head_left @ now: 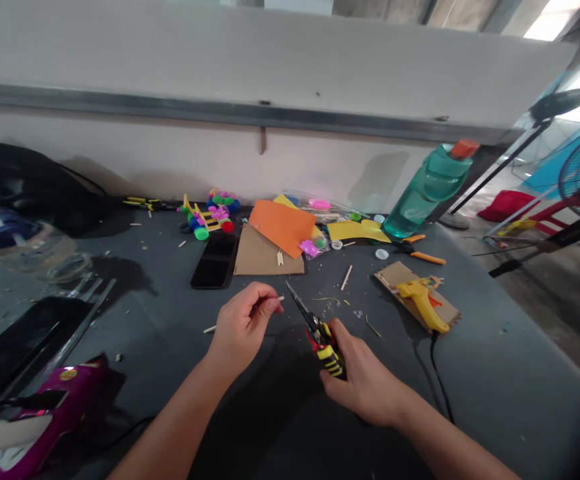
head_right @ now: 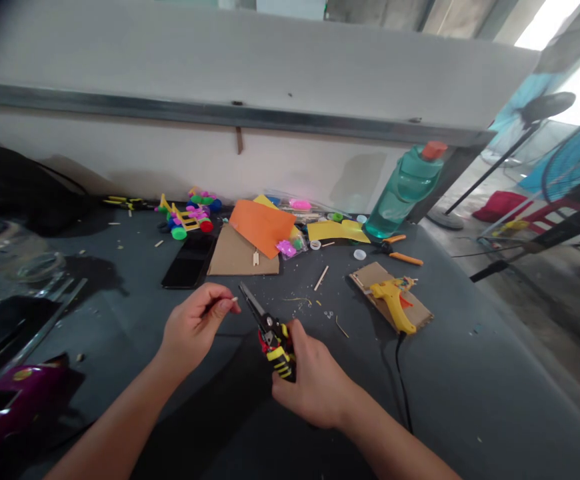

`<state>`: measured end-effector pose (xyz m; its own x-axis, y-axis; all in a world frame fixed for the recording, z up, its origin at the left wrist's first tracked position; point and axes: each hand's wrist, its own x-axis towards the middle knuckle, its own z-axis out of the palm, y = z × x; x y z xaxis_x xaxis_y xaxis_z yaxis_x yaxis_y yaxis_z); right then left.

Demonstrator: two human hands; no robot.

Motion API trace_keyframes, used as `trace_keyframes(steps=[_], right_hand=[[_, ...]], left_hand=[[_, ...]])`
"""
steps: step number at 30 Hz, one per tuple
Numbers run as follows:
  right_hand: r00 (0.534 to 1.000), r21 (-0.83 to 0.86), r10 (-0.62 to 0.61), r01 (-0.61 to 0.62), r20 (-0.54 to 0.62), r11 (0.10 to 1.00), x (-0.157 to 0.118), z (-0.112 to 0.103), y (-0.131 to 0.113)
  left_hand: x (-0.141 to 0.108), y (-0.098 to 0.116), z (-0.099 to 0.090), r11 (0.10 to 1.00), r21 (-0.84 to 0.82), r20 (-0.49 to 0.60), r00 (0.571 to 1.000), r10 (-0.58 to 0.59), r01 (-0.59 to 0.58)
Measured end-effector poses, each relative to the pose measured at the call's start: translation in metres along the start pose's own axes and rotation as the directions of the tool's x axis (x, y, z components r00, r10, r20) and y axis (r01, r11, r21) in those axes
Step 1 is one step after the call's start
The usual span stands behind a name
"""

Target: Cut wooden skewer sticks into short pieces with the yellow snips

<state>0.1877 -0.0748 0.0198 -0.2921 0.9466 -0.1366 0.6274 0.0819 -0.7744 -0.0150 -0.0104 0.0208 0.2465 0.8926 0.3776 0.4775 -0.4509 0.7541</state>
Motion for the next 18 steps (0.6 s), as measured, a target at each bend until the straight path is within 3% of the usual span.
trace_keyframes(steps=[5,12,18], right_hand=[[1.000,0.024,0.002,-0.003,0.030,1.000,-0.0008,0.0021,-0.0008],[0.995,0.228,0.031,-0.053,0.099,0.972,-0.0015,0.0047,-0.0037],[0.978,0.562,-0.007,-0.113,0.208,0.819,-0.0033,0.0079,-0.0046]], left_hand=[[-0.0002,0.0018,0.0000,1.000,0.000,-0.027,1.000,-0.013,0.013],[-0.0015,0.0002,0.0041,1.000,0.010,-0.038,0.999,-0.020,0.020],[-0.0023,0.0001,0.0059,0.998,0.011,-0.024,0.998,-0.057,0.058]])
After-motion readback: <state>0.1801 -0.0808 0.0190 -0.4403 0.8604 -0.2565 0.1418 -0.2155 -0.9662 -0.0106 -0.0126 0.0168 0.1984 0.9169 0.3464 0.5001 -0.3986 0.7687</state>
